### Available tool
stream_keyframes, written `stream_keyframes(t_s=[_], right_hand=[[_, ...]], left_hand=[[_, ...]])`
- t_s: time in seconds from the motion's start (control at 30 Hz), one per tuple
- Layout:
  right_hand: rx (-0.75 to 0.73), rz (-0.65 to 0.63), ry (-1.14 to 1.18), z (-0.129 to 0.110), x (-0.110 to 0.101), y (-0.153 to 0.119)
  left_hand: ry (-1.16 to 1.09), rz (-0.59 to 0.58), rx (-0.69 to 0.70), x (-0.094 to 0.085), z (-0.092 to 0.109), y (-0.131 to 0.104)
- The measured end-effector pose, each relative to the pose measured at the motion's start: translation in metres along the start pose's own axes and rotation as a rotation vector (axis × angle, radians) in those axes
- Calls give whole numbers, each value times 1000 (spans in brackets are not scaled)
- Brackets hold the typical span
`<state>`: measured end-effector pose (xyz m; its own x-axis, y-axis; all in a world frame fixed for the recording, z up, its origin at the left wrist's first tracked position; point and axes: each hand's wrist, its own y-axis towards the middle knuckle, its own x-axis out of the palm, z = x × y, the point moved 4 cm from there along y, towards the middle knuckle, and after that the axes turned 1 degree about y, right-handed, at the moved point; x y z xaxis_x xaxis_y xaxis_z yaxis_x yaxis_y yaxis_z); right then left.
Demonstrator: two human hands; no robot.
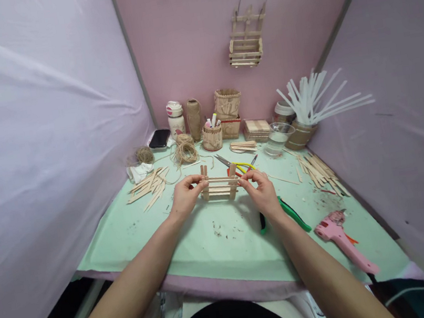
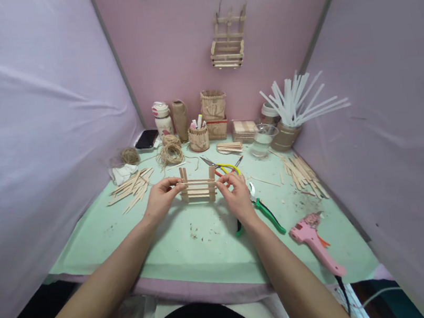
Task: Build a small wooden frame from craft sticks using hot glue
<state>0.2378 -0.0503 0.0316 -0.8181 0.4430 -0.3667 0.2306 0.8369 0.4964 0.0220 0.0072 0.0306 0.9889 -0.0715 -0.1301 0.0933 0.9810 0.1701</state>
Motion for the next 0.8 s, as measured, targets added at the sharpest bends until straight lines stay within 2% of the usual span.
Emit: stream_keyframes(t_s=[0.4,0.63,0.8], right_hand=[[126,61,84,5,2,-2],[143,-87,317,-1,14,7],[140,-73,343,2,20,12]], left_hand=[[65,17,35,1,-2,0],[73,4,61,1,-4,2],[75,-4,89,3,-4,2]])
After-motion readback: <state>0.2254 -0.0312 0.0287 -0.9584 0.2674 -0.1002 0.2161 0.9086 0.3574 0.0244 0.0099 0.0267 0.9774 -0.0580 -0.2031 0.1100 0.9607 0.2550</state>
